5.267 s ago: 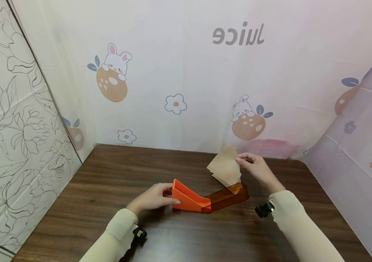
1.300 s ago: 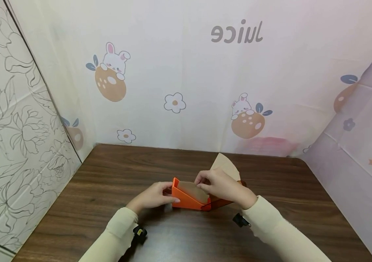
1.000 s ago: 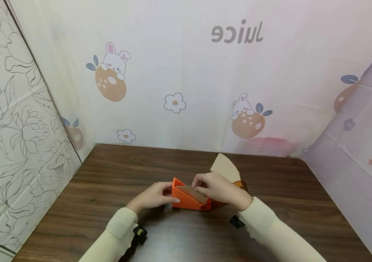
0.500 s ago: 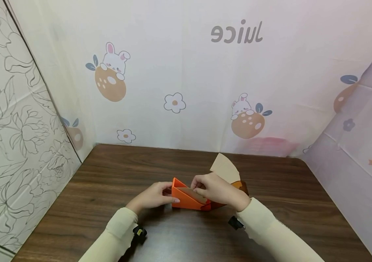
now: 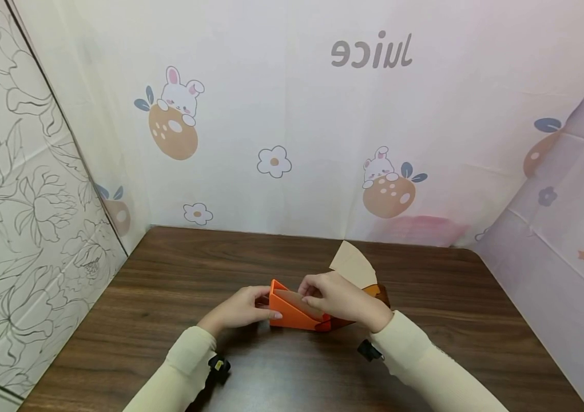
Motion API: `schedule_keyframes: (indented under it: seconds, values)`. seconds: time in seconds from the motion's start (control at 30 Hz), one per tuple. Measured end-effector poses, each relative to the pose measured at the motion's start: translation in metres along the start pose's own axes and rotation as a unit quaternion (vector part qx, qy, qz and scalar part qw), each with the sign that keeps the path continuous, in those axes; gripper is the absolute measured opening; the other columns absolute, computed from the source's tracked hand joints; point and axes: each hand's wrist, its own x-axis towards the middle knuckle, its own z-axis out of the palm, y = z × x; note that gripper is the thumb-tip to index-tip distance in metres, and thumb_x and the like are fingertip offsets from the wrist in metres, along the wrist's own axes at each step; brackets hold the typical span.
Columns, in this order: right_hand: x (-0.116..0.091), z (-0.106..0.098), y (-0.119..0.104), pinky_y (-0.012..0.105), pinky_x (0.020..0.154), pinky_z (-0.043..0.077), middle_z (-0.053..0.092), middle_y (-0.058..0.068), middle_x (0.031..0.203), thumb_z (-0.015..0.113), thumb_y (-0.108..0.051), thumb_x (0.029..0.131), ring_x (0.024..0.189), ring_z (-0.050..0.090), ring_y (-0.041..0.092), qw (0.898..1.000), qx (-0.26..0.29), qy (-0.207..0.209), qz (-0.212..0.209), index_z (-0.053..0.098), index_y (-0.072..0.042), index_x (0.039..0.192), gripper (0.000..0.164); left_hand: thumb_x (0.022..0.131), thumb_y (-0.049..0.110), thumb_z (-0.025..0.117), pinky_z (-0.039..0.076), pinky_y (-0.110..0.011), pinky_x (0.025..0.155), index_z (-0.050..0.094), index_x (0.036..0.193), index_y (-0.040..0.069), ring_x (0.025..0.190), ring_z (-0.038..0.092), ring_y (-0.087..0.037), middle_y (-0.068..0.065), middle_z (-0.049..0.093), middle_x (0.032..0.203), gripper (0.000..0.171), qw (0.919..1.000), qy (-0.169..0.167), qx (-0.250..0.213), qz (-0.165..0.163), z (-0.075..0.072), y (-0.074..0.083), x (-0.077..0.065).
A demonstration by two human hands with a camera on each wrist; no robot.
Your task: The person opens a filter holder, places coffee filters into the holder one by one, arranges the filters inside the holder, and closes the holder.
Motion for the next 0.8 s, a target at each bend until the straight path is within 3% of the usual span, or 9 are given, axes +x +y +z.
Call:
schedule_keyframes:
  seconds: [0.8]
  values:
    - [0.0005, -0.0027, -0.0011, 0.027, 0.075, 0.054, 0.067, -0.005, 0.096, 0.076, -0.017, 0.091, 0.082, 0.061, 0.008, 0.999, -0.001, -0.015, 0.03, 0.067, -0.009, 0.117, 0.028, 0.094, 0.026, 0.074, 0.053, -0.03, 0.089, 0.066, 0.12, 0.018, 0.101, 0.066, -0.012, 0.008, 0.07, 0.107, 0.029, 1.0, 0.001, -0.001, -0.006, 0.001, -0.0002, 0.0003]
